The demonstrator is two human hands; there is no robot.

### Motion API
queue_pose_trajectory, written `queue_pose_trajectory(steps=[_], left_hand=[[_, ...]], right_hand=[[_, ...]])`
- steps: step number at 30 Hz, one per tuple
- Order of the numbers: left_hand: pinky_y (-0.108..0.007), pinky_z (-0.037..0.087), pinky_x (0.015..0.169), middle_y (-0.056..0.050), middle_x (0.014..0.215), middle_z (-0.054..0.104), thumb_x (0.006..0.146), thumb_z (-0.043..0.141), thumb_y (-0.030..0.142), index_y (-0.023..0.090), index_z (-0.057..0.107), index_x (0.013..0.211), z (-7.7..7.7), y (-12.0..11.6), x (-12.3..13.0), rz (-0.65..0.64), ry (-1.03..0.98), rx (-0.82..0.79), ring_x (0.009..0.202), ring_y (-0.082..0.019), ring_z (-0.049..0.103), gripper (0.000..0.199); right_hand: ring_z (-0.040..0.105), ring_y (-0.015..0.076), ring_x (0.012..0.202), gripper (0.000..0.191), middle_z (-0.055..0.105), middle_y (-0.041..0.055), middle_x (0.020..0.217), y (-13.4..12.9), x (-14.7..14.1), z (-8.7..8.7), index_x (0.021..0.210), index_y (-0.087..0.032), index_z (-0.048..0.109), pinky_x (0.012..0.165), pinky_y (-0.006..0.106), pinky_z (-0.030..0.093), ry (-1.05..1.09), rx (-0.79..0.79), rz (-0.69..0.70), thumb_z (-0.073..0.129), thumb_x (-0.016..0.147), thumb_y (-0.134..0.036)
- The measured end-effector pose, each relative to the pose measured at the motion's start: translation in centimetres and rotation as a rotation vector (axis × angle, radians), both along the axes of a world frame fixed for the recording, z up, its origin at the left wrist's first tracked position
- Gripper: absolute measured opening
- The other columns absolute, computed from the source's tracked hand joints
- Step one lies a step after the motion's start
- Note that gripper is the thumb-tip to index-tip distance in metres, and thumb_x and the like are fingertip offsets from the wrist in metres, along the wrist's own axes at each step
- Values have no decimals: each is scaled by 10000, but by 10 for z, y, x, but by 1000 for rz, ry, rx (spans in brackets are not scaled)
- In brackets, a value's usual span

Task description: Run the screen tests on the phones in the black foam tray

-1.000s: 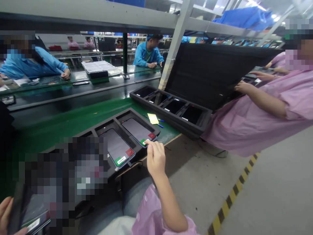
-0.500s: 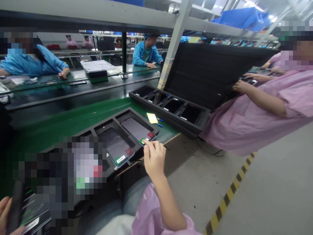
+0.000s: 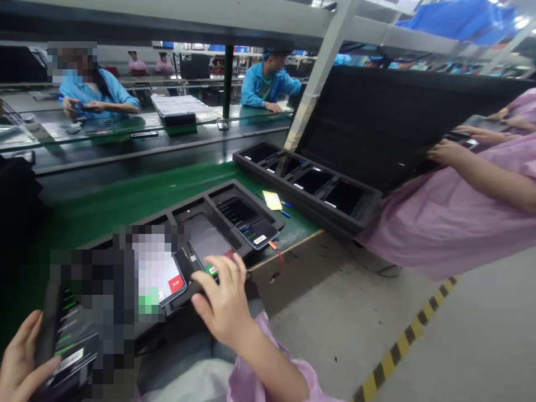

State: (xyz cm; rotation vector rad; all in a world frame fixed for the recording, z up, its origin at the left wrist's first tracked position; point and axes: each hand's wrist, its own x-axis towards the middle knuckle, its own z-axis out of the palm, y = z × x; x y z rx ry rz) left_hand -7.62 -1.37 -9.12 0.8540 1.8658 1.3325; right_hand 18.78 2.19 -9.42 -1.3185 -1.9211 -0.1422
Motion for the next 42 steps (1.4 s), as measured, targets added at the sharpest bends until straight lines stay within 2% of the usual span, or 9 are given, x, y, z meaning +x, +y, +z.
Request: queue_pose_trajectory(steps=[5,7,10,13,17,23,26,33,42], left_hand=[[-307,192,1107,92,1452,326,683,573,333,365,351,1337,11,1,9,19,-97,50,1334,-201,276,691],[-354,158,1124,58,1464,305,687,596,304,332,356,1334,12,0,8,24,-153,70,1349,-207,239,691],[-363,144,1129,36,1471,292,698,580,258,309,356,1330,11,-1,6,7,-222,105,1353,-195,228,673],[-350,162,1124,17,1477,282,695,554,245,296,323,1351,10,1,0,-15,-232,115,1353,-193,231,698],[-396,192,1114,-7,1477,279,669,573,279,305,286,1371,12,7,-9,-48,-172,51,1360,-226,212,759],[-390,239,1092,-58,1483,250,591,600,278,259,258,1382,15,18,-19,-124,-83,5,1364,-262,189,862],[-413,318,1044,-64,1474,247,564,608,256,280,244,1384,13,25,-24,-129,-35,-25,1328,-292,258,898],[-441,370,982,-79,1472,220,601,628,305,297,233,1380,11,40,-30,-72,-49,-65,1222,-291,378,873],[-393,185,1106,-44,1462,289,685,547,343,292,264,1372,7,20,-23,-65,-155,6,1340,-216,251,745]], right_hand=[[413,227,1135,396,533,58,1206,-4,-30,9,1093,-298,594,1060,455,131,-235,-21,239,311,915,-511],[399,231,1160,377,515,60,1250,-3,-35,11,1079,-296,599,1069,456,97,-286,-25,261,349,904,-518],[402,237,1167,432,523,85,1229,-1,-35,10,1087,-254,600,1075,470,93,-196,6,230,262,934,-477],[426,236,1152,442,528,94,1196,4,-27,9,1076,-230,610,1074,491,125,-102,-9,185,230,949,-417],[439,237,1144,436,523,78,1191,14,-15,12,987,-248,649,1068,524,148,-86,-109,233,236,953,-383],[434,227,1164,446,530,53,1199,31,-10,23,915,-276,661,1064,548,177,-178,-273,371,225,959,-362],[458,229,1143,436,548,69,1174,39,-16,25,925,-264,655,1046,556,229,-238,-318,342,233,959,-365],[501,242,1073,445,577,93,1103,51,-26,19,944,-241,648,985,551,315,-269,-226,207,223,959,-373],[540,183,930,412,570,52,920,43,-15,19,929,-220,639,1032,484,261,-66,-151,410,236,958,-302]])
